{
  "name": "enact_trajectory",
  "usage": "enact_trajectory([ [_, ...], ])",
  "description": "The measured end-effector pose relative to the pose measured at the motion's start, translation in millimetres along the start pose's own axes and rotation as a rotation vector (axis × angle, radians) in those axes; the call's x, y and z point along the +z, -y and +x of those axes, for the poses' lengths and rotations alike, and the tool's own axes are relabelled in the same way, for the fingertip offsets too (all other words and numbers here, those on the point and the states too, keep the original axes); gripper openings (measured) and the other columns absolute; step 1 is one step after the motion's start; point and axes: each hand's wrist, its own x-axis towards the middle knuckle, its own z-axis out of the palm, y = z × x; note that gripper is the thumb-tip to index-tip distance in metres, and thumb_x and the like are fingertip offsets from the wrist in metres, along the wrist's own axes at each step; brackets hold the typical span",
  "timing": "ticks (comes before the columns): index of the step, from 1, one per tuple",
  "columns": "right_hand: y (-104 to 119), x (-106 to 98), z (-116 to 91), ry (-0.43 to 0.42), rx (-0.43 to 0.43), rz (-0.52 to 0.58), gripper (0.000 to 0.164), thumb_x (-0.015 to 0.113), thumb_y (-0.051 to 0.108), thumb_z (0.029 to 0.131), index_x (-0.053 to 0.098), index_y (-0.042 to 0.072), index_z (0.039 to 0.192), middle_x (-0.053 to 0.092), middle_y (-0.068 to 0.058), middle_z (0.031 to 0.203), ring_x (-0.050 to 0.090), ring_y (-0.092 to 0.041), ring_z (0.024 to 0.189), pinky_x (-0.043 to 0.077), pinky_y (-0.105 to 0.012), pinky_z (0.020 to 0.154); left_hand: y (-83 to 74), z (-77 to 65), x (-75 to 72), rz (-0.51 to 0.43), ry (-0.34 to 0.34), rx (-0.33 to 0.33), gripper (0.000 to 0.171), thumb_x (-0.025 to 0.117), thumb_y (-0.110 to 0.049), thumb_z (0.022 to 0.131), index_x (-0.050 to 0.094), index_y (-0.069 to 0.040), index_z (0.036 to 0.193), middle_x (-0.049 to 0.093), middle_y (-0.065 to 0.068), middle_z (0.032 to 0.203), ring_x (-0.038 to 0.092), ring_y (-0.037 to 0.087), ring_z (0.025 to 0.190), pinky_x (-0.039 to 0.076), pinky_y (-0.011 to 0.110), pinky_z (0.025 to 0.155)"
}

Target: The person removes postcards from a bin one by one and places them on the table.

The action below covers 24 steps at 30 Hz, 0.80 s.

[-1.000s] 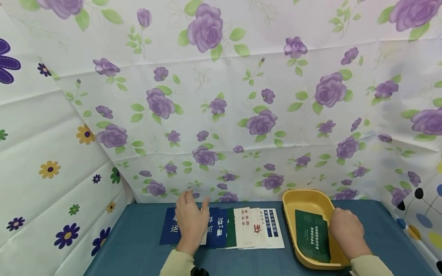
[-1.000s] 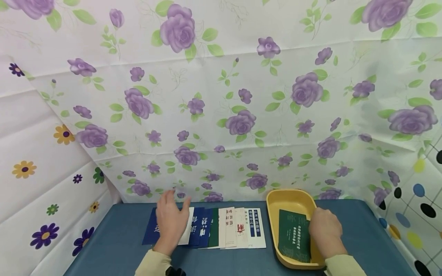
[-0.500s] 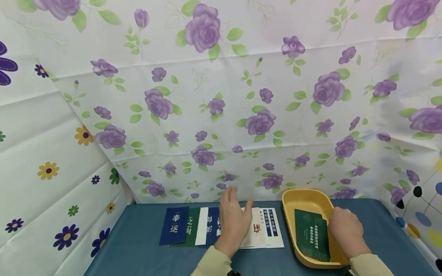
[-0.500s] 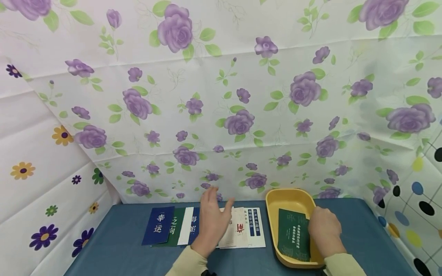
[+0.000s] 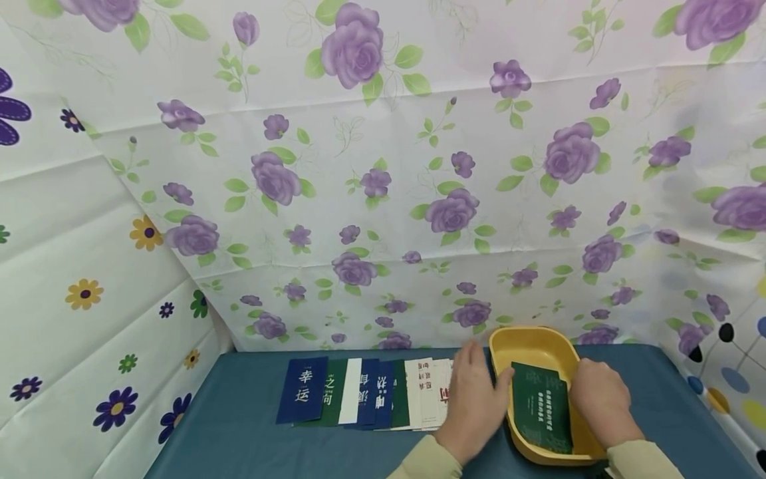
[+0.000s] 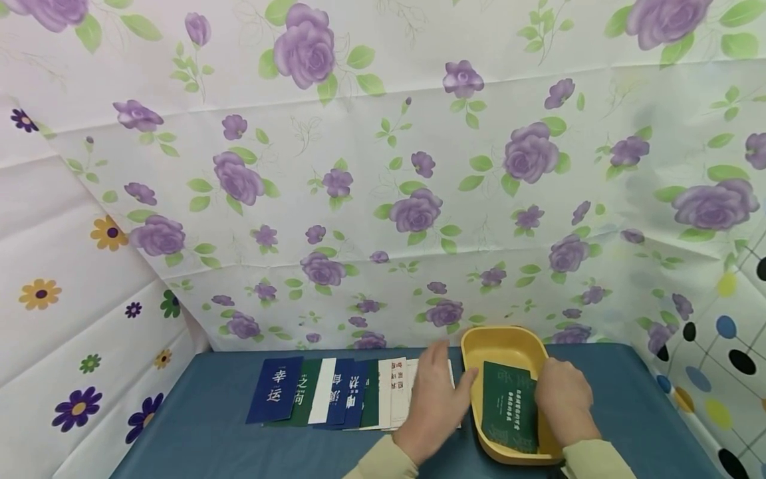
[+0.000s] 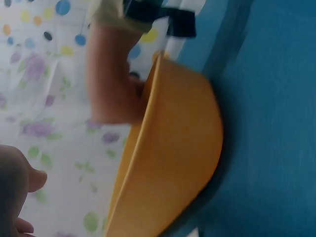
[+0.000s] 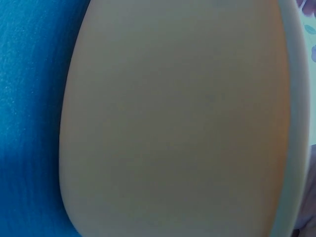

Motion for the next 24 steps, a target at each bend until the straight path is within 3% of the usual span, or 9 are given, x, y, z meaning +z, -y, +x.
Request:
enact_trajectory([
  [4, 0, -1, 0, 0.009, -0.007, -0.001, 0.017, 0.051, 0.004, 0.088, 0.056, -0.011, 0.095, 0.056, -0.014, 0.072, 0.054, -0.025, 0.061, 0.046, -0.041, 0.049, -15.3, -2.4, 19.3, 0.030, 0.070, 0.026, 0.069, 0.047, -0.055, 0.091, 0.034, -0.009, 0.141, 0.038, 0.005, 0.135, 0.036, 0.014, 0.124, 0.038, 0.028, 0.093],
  [11, -2, -2, -1, 0.021, -0.033, 0.008, 0.017, 0.051, 0.004, 0.088, 0.056, -0.011, 0.096, 0.056, -0.016, 0.074, 0.055, -0.028, 0.061, 0.046, -0.043, 0.049, -31.2, -3.2, 51.1, 0.087, 0.224, 0.002, 0.074, 0.061, -0.048, 0.086, 0.033, -0.007, 0.141, 0.036, 0.007, 0.135, 0.034, 0.015, 0.124, 0.040, 0.025, 0.089],
  [17, -1, -3, 0, 0.005, -0.033, 0.016, 0.014, 0.048, 0.003, 0.089, 0.057, -0.007, 0.092, 0.056, -0.014, 0.072, 0.055, -0.028, 0.059, 0.045, -0.042, 0.048, -33.3, -5.0, 74.8, 0.279, 0.336, -0.010, 0.081, 0.072, -0.042, 0.078, 0.034, -0.003, 0.137, 0.042, 0.009, 0.125, 0.038, 0.015, 0.115, 0.037, 0.022, 0.090],
  [24, -1, -3, 1, 0.028, -0.010, 0.015, 0.013, 0.048, 0.002, 0.089, 0.057, -0.006, 0.090, 0.055, -0.014, 0.071, 0.054, -0.027, 0.059, 0.044, -0.040, 0.047, -37.6, 1.2, 89.1, 0.448, 0.390, 0.016, 0.083, 0.071, -0.049, 0.075, 0.041, 0.000, 0.135, 0.050, 0.011, 0.123, 0.047, 0.018, 0.111, 0.038, 0.024, 0.090],
])
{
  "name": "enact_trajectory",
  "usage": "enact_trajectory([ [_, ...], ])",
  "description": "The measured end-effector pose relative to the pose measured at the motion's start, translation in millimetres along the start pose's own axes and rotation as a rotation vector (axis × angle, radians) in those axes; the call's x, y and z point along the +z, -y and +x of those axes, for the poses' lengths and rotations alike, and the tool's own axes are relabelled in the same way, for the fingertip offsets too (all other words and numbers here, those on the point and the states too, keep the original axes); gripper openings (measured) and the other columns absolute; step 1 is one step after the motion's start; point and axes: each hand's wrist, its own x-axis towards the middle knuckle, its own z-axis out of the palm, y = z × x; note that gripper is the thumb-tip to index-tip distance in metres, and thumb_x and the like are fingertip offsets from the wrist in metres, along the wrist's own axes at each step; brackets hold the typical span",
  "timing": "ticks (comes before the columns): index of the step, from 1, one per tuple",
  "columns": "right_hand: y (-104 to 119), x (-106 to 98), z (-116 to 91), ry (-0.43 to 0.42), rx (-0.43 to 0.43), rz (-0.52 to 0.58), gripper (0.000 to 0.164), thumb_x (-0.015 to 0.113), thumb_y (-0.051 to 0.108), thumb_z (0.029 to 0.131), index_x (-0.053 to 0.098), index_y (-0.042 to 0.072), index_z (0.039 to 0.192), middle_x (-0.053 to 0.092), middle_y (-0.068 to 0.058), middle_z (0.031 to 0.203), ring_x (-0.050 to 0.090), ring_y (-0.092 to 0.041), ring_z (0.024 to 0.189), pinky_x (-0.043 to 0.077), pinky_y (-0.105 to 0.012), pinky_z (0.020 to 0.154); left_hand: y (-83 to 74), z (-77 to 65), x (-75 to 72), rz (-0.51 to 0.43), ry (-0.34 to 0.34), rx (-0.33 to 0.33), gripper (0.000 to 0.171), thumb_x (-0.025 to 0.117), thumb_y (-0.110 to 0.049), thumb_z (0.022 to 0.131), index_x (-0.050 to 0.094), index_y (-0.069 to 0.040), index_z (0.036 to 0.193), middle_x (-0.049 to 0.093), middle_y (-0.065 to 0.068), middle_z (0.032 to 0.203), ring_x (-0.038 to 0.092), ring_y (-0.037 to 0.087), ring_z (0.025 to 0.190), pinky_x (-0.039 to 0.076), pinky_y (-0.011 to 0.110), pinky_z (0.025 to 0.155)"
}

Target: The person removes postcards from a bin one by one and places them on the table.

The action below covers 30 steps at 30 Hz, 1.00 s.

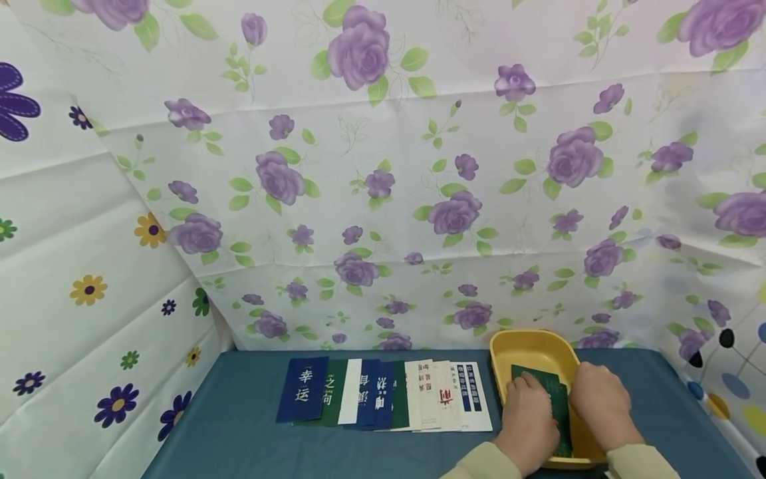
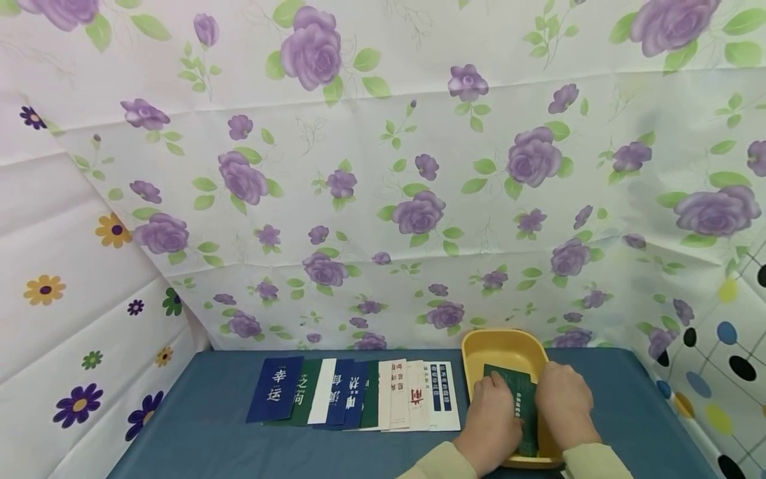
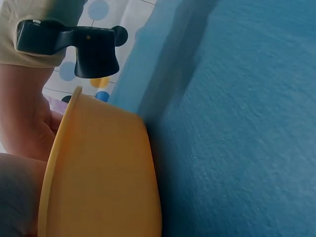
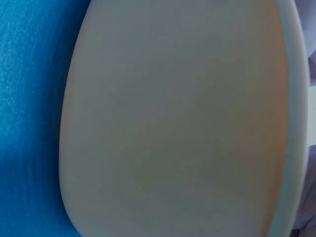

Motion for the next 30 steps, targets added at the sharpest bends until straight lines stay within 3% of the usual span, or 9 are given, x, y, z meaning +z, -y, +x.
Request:
enact_trajectory([
  [5, -1, -2, 0, -0.009, 0.001, 0.009, 0.014, 0.046, 0.003, 0.090, 0.057, -0.005, 0.089, 0.055, -0.015, 0.072, 0.055, -0.029, 0.060, 0.044, -0.041, 0.047, -11.1, 5.5, 0.4, 0.135, 0.095, -0.083, 0.085, 0.068, -0.058, 0.074, 0.044, -0.002, 0.134, 0.050, 0.011, 0.125, 0.049, 0.019, 0.107, 0.045, 0.025, 0.079],
  [10, -1, -2, 0, -0.012, -0.005, 0.011, 0.013, 0.048, 0.003, 0.088, 0.057, -0.005, 0.087, 0.055, -0.016, 0.071, 0.055, -0.030, 0.061, 0.044, -0.041, 0.047, -19.1, 10.0, 4.0, 0.177, 0.148, -0.196, 0.091, 0.059, -0.069, 0.075, 0.043, -0.004, 0.136, 0.049, 0.013, 0.125, 0.051, 0.022, 0.104, 0.047, 0.029, 0.076],
  [20, -1, 2, 1, -0.030, -0.009, -0.008, 0.011, 0.048, 0.002, 0.086, 0.057, -0.005, 0.085, 0.055, -0.015, 0.070, 0.056, -0.031, 0.061, 0.045, -0.044, 0.048, -22.8, 12.4, 14.6, 0.267, 0.228, -0.172, 0.085, 0.060, -0.072, 0.071, 0.049, -0.014, 0.133, 0.047, 0.007, 0.131, 0.051, 0.023, 0.108, 0.045, 0.033, 0.084],
  [25, -1, 3, 1, -0.032, -0.009, -0.015, 0.011, 0.050, 0.002, 0.085, 0.058, -0.005, 0.085, 0.056, -0.016, 0.071, 0.057, -0.032, 0.062, 0.045, -0.045, 0.048, -23.9, 12.6, 16.8, 0.300, 0.214, -0.195, 0.091, 0.063, -0.073, 0.066, 0.048, -0.014, 0.134, 0.047, 0.007, 0.131, 0.051, 0.024, 0.107, 0.044, 0.033, 0.084],
  [30, -1, 3, 0, -0.022, -0.016, -0.017, 0.010, 0.053, 0.004, 0.084, 0.057, -0.006, 0.086, 0.056, -0.014, 0.070, 0.057, -0.031, 0.062, 0.045, -0.045, 0.049, -23.5, 12.5, 17.8, 0.259, 0.202, -0.221, 0.101, 0.066, -0.073, 0.063, 0.041, -0.011, 0.139, 0.051, 0.008, 0.125, 0.050, 0.021, 0.106, 0.044, 0.031, 0.084],
])
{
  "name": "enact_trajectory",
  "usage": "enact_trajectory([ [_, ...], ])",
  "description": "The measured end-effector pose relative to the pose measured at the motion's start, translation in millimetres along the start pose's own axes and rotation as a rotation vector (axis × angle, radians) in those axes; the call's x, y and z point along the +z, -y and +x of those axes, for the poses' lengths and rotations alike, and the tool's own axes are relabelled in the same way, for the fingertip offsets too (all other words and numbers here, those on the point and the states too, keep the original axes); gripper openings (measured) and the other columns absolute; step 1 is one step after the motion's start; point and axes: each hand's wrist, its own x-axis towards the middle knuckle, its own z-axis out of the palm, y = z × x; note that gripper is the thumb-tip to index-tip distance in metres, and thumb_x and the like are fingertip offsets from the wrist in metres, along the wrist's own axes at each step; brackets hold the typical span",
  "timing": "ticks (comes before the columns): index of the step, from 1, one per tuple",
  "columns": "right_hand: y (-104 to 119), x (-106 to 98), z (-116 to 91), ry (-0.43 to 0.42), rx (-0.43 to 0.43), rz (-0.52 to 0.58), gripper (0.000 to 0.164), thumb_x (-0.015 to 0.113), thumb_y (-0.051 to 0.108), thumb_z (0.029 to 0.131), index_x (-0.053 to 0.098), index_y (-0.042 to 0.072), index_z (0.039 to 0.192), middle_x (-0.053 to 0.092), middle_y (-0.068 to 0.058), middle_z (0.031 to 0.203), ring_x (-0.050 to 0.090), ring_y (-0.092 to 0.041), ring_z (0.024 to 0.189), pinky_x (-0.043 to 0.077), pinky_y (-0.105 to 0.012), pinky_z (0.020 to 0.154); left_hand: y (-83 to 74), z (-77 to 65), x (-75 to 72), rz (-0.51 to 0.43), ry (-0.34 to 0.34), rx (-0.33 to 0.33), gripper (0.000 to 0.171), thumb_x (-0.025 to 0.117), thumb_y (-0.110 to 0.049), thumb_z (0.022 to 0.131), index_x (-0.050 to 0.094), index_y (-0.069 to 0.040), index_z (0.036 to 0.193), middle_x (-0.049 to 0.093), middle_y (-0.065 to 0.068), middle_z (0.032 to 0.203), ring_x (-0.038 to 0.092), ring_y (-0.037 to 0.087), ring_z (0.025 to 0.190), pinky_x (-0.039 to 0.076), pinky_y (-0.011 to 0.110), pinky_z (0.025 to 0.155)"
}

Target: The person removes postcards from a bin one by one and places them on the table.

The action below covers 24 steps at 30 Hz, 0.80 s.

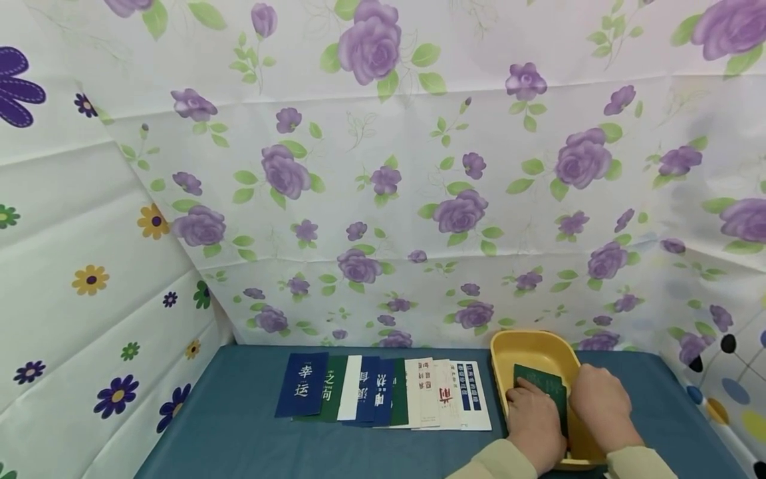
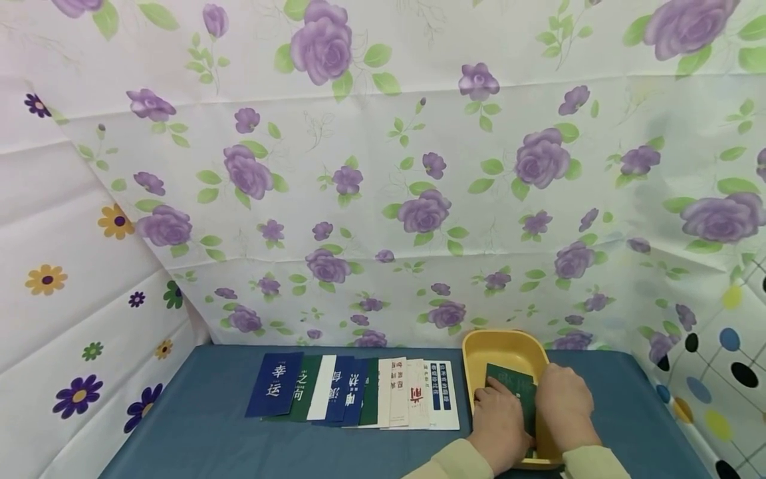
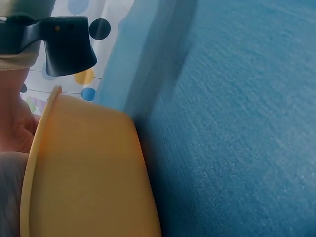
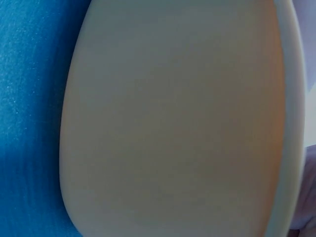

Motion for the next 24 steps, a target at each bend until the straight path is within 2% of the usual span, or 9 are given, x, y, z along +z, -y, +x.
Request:
enact_trajectory([
  [4, 0.2, -0.4, -0.3, 0.014, -0.009, 0.010, 0.010, 0.055, 0.004, 0.084, 0.058, -0.005, 0.086, 0.055, -0.011, 0.069, 0.056, -0.029, 0.059, 0.045, -0.043, 0.048, 1.0, -0.4, 0.6, -0.028, -0.018, 0.009, 0.104, 0.068, -0.074, 0.059, 0.040, -0.012, 0.139, 0.052, 0.006, 0.121, 0.050, 0.020, 0.103, 0.044, 0.030, 0.083],
  [10, -0.3, -0.8, -0.1, 0.000, -0.003, 0.014, 0.010, 0.056, 0.004, 0.083, 0.058, -0.005, 0.087, 0.056, -0.011, 0.070, 0.056, -0.029, 0.060, 0.045, -0.044, 0.048, 2.0, -2.2, 0.2, -0.006, -0.067, 0.031, 0.102, 0.068, -0.073, 0.059, 0.043, -0.010, 0.136, 0.052, 0.006, 0.122, 0.049, 0.020, 0.103, 0.045, 0.029, 0.081],
  [17, 0.2, -1.3, 0.2, -0.008, 0.005, 0.013, 0.011, 0.052, 0.004, 0.085, 0.058, -0.005, 0.088, 0.056, -0.014, 0.072, 0.056, -0.031, 0.062, 0.045, -0.045, 0.050, 1.9, -5.9, 0.0, 0.031, -0.132, 0.041, 0.077, 0.071, -0.053, 0.073, 0.048, -0.010, 0.131, 0.047, 0.006, 0.123, 0.048, 0.018, 0.099, 0.048, 0.026, 0.068],
  [21, 0.4, -1.8, 0.4, -0.008, 0.008, 0.010, 0.011, 0.054, 0.004, 0.084, 0.058, -0.005, 0.087, 0.056, -0.014, 0.071, 0.056, -0.030, 0.062, 0.045, -0.044, 0.050, 3.3, -6.5, -1.8, 0.001, -0.136, 0.063, 0.071, 0.075, -0.047, 0.072, 0.051, -0.008, 0.126, 0.048, 0.008, 0.111, 0.047, 0.017, 0.089, 0.047, 0.025, 0.064],
  [24, -0.5, -1.5, 0.3, 0.002, 0.007, 0.012, 0.012, 0.055, 0.005, 0.084, 0.058, -0.006, 0.088, 0.055, -0.012, 0.070, 0.055, -0.029, 0.060, 0.045, -0.043, 0.049, 5.1, -7.2, -4.5, -0.016, -0.150, 0.098, 0.070, 0.075, -0.046, 0.072, 0.052, -0.009, 0.127, 0.049, 0.005, 0.111, 0.049, 0.014, 0.091, 0.046, 0.023, 0.067],
])
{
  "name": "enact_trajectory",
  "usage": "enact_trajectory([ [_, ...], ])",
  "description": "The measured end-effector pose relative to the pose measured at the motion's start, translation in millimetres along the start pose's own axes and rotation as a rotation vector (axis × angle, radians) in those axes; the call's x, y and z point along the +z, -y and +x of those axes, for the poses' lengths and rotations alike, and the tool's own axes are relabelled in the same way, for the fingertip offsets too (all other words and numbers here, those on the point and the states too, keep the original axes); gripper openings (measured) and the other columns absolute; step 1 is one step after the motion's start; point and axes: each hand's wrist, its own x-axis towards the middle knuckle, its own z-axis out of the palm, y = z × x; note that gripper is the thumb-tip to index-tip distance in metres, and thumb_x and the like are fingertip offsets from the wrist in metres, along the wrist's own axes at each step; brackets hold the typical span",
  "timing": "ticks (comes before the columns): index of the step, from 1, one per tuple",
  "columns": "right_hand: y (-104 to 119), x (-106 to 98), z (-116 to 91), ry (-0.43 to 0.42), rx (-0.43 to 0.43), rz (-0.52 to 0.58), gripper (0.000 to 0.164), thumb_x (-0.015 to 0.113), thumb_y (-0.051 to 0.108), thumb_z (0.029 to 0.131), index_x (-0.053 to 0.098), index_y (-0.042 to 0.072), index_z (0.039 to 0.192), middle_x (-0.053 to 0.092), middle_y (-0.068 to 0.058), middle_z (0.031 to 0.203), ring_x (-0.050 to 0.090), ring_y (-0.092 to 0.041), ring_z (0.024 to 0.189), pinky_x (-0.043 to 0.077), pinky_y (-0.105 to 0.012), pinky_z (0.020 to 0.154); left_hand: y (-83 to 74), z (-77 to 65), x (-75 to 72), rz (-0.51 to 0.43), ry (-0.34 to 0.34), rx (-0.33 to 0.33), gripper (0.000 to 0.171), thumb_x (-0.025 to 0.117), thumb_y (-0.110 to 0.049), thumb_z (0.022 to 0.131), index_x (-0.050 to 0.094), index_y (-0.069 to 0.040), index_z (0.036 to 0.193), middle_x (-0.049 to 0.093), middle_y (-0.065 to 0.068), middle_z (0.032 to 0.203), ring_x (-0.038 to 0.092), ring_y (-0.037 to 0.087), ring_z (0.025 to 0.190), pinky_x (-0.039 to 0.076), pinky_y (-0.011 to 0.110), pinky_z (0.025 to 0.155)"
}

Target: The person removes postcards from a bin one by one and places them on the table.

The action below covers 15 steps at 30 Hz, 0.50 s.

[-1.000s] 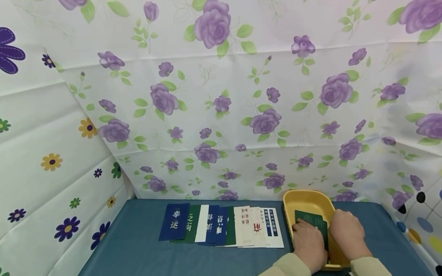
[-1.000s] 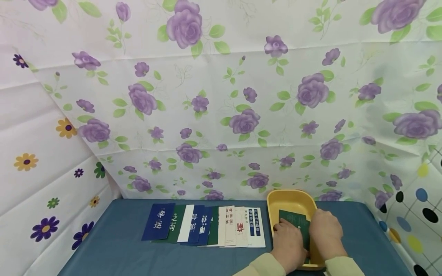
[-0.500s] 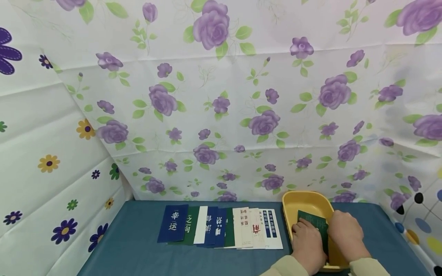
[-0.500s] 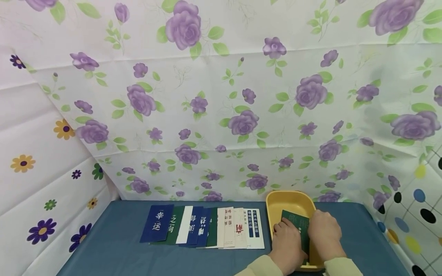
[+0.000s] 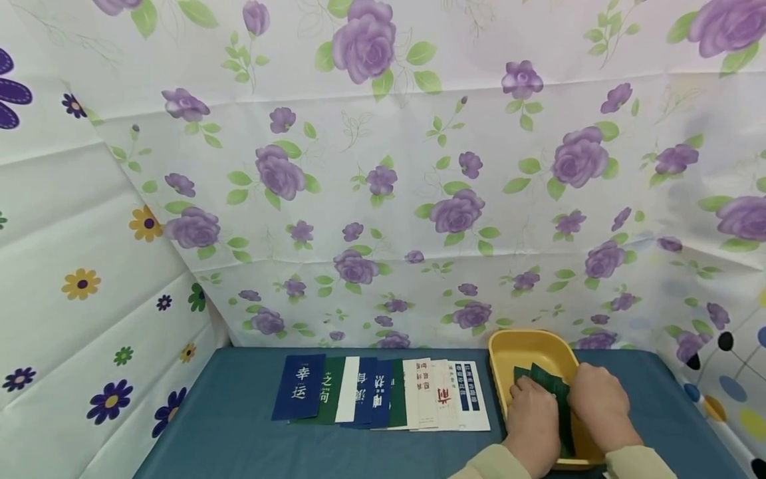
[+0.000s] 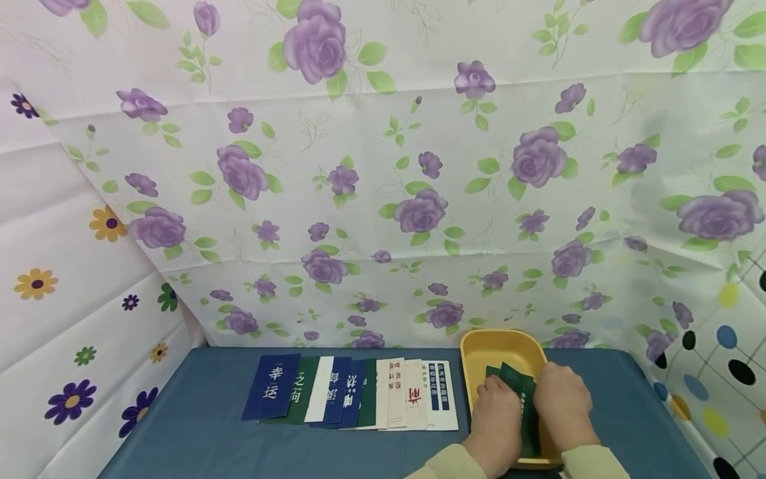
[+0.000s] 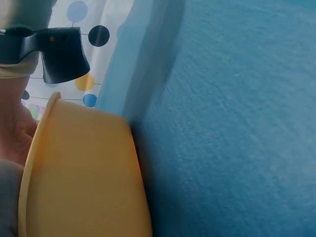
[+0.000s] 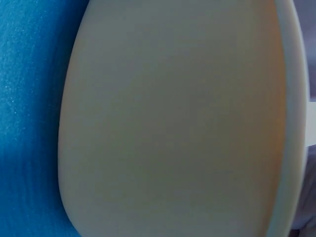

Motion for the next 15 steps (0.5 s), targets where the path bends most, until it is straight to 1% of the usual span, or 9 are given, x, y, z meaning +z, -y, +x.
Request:
enact_trajectory([
  [2, 0, 0, 0, 0.011, -0.002, 0.003, 0.012, 0.055, 0.005, 0.085, 0.057, -0.006, 0.089, 0.055, -0.012, 0.070, 0.055, -0.028, 0.059, 0.044, -0.042, 0.048, 2.5, -1.1, -2.6, -0.023, -0.024, 0.021, 0.068, 0.073, -0.045, 0.075, 0.051, -0.010, 0.130, 0.051, 0.003, 0.114, 0.051, 0.011, 0.095, 0.046, 0.021, 0.069],
  [4, 0, 0, 1, 0.021, 0.003, 0.005, 0.012, 0.054, 0.005, 0.086, 0.058, -0.006, 0.090, 0.055, -0.012, 0.071, 0.054, -0.027, 0.059, 0.044, -0.041, 0.047, 4.9, -2.1, -4.9, -0.057, -0.040, 0.029, 0.066, 0.071, -0.044, 0.078, 0.050, -0.012, 0.132, 0.051, 0.002, 0.120, 0.054, 0.009, 0.094, 0.046, 0.020, 0.068],
  [7, 0, 0, 3, 0.036, 0.013, 0.005, 0.013, 0.054, 0.005, 0.086, 0.058, -0.006, 0.091, 0.056, -0.013, 0.071, 0.055, -0.027, 0.059, 0.045, -0.041, 0.047, 9.0, -4.9, -7.4, -0.130, -0.064, 0.034, 0.057, 0.068, -0.040, 0.083, 0.051, -0.013, 0.130, 0.052, 0.000, 0.118, 0.057, 0.006, 0.084, 0.047, 0.019, 0.061],
  [9, 0, 1, 4, 0.041, 0.016, 0.005, 0.013, 0.053, 0.005, 0.087, 0.058, -0.006, 0.091, 0.056, -0.013, 0.071, 0.055, -0.027, 0.059, 0.045, -0.042, 0.048, 11.7, -6.9, -8.4, -0.169, -0.076, 0.036, 0.053, 0.067, -0.039, 0.084, 0.052, -0.015, 0.128, 0.053, -0.002, 0.112, 0.056, 0.005, 0.076, 0.046, 0.018, 0.059],
  [10, -1, 2, 4, 0.040, 0.014, 0.004, 0.013, 0.053, 0.005, 0.087, 0.058, -0.006, 0.091, 0.056, -0.013, 0.071, 0.056, -0.028, 0.059, 0.045, -0.042, 0.048, 13.3, -8.0, -8.4, -0.189, -0.089, 0.042, 0.051, 0.068, -0.039, 0.083, 0.053, -0.015, 0.127, 0.054, -0.002, 0.109, 0.056, 0.005, 0.075, 0.046, 0.018, 0.059],
  [13, -2, 4, 5, 0.024, 0.013, 0.001, 0.013, 0.051, 0.004, 0.088, 0.059, -0.006, 0.089, 0.057, -0.015, 0.072, 0.057, -0.029, 0.061, 0.045, -0.044, 0.048, 18.2, -11.0, -7.9, -0.244, -0.145, 0.059, 0.044, 0.069, -0.037, 0.082, 0.057, -0.015, 0.119, 0.058, -0.004, 0.095, 0.055, 0.004, 0.074, 0.045, 0.017, 0.060],
  [15, -2, 5, 5, 0.001, 0.008, -0.002, 0.013, 0.050, 0.004, 0.087, 0.058, -0.006, 0.088, 0.057, -0.018, 0.074, 0.057, -0.032, 0.063, 0.045, -0.045, 0.049, 21.7, -12.4, -7.1, -0.304, -0.188, 0.067, 0.035, 0.070, -0.032, 0.082, 0.060, -0.015, 0.111, 0.058, -0.005, 0.086, 0.055, 0.003, 0.073, 0.044, 0.017, 0.060],
])
